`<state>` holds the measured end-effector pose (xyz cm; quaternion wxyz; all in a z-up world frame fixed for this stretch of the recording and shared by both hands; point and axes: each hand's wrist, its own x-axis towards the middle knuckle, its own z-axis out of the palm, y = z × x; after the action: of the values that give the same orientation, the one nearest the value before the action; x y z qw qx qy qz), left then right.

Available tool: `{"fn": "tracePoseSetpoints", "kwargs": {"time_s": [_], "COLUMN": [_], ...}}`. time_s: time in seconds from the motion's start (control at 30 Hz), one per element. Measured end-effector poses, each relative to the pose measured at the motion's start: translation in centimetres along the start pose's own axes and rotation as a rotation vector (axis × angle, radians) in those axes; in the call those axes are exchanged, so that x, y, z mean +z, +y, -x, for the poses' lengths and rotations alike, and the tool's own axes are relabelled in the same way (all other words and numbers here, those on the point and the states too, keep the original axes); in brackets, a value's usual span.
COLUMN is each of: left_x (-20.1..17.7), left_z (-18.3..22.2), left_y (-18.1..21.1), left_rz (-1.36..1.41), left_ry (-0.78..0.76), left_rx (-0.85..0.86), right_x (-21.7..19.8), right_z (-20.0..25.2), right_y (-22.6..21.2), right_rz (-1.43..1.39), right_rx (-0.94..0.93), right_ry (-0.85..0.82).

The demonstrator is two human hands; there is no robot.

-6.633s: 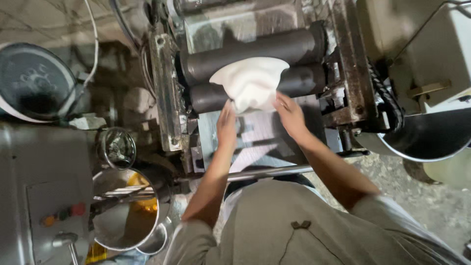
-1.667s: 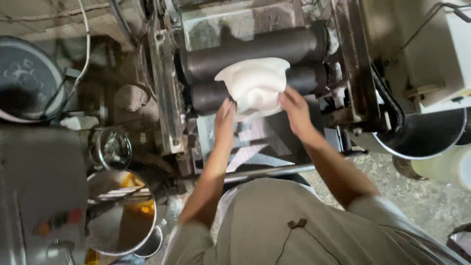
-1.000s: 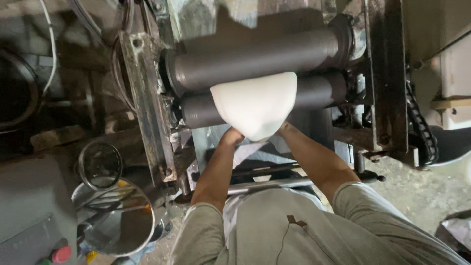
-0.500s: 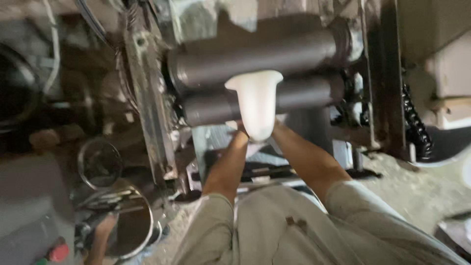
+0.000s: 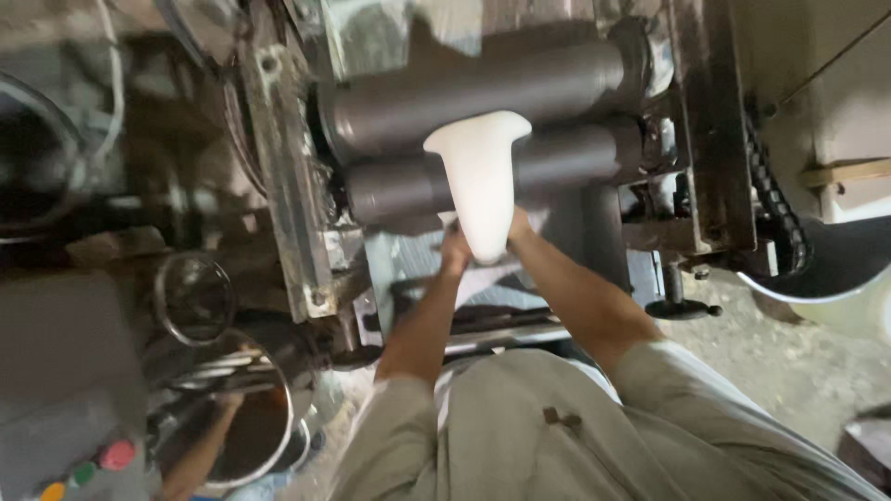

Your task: The person feeds dough through the rollers of a sheeter by hand, catching and folding it as it emerges.

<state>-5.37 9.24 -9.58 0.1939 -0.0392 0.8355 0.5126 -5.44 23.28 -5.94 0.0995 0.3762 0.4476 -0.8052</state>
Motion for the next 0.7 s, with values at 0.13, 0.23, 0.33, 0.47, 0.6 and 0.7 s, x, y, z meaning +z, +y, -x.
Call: {"fn": "tracePoseSetpoints", "kwargs": {"time_s": [0.13,0.23,0.33,0.47,0.6,0.7], "left_x": [-2.6,-4.0,-3.8,-1.7,0.0,-0.2], "left_z": [8.8,13.1,11.3,6.0,0.0,-1.7], "left_y": [2.6,4.5,6.0,3.2,0.5,-0.5], "left_rz": [0.554,0.754,0.709,0.755,0.686,0.431], "left_ry": [-0.105,-0.267,-0.290,-0.322,-0.389,-0.369], "left_rx": [0.219,0.073,0.118,0.333,0.418,0.559], "right_x": [-2.7,-3.2,-3.1,-4.9,-6.6,-6.8], "right_z": [9.0,15.2,15.7,9.7,-0.5,-4.1], "right_y": [-0.2,-0.6,-2.4,-0.3,2.2,2.5], "right_rz": [-0.022,0.015,0.302,0.549,0.863,0.414], "right_rx": [-0.076,-0.238,-0.339,-0.235,-0.353,-0.342], "right_ry": [-0.166,-0.299,-0.295,-0.458,-0.637,-0.743]}}
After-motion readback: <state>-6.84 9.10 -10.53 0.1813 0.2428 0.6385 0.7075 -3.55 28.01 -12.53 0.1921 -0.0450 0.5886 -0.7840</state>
